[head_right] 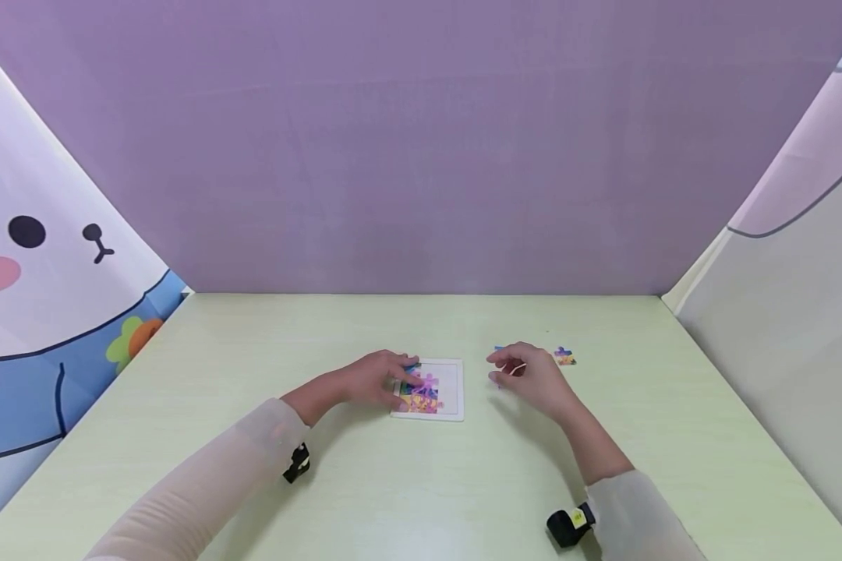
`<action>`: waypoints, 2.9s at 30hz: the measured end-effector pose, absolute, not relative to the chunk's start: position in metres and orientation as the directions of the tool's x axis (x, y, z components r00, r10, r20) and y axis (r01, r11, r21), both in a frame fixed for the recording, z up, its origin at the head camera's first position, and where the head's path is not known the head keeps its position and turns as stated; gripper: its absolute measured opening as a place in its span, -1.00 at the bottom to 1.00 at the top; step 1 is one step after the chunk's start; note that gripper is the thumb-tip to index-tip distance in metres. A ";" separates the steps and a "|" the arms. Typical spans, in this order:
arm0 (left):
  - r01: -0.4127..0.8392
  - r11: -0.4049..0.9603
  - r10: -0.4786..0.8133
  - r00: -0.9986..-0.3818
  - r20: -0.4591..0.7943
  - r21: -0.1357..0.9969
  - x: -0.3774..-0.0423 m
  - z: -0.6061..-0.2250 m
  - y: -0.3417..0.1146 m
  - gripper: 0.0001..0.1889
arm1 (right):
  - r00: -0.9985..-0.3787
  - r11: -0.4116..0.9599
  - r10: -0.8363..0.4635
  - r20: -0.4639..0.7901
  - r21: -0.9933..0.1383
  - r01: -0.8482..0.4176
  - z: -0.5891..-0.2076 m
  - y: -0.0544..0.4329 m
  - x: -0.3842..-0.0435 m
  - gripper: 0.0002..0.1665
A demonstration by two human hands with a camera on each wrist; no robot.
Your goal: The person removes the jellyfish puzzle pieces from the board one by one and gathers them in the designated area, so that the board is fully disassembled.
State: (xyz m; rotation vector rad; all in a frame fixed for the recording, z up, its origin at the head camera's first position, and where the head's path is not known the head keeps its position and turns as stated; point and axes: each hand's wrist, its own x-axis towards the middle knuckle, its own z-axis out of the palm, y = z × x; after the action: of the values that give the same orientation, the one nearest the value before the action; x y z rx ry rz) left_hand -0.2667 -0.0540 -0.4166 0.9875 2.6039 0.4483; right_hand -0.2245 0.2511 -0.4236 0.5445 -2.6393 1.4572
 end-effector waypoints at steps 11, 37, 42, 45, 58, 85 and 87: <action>0.521 0.731 0.630 -0.763 -0.144 0.440 -0.269 -0.420 -0.054 -0.53 | -0.908 0.482 -0.372 0.192 -0.796 -0.366 -0.419 0.225 -0.230 -0.71; 0.635 0.657 0.710 -0.703 -0.049 0.406 -0.272 -0.418 -0.061 -0.60 | -0.851 0.622 -0.525 -0.031 -0.696 -0.358 -0.428 0.166 -0.254 -0.56; 0.652 0.632 0.732 -0.679 -0.047 0.419 -0.274 -0.421 -0.065 -0.63 | -0.863 0.648 -0.503 -0.056 -0.685 -0.333 -0.428 0.162 -0.256 -0.53; 0.650 0.627 0.735 -0.676 -0.050 0.429 -0.274 -0.421 -0.066 -0.63 | -0.867 0.653 -0.495 -0.062 -0.684 -0.325 -0.428 0.161 -0.256 -0.52; 0.644 0.634 0.734 -0.676 -0.068 0.428 -0.273 -0.420 -0.066 -0.63 | -0.861 0.616 -0.501 -0.085 -0.734 -0.285 -0.428 0.160 -0.257 -0.52; 0.600 0.680 0.695 -0.710 -0.111 0.421 -0.273 -0.419 -0.064 -0.61 | -0.882 0.400 -0.471 0.018 -0.887 -0.232 -0.431 0.187 -0.254 -0.72; 0.596 0.684 0.691 -0.714 -0.112 0.420 -0.272 -0.419 -0.063 -0.61 | -0.884 0.383 -0.467 0.021 -0.896 -0.224 -0.430 0.191 -0.251 -0.73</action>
State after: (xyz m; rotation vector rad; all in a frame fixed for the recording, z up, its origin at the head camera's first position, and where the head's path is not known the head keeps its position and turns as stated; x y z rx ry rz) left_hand -0.2720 -0.0634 -0.4189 1.0286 2.6359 0.5221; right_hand -0.2512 0.1905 -0.4298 0.7135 -2.8004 1.7494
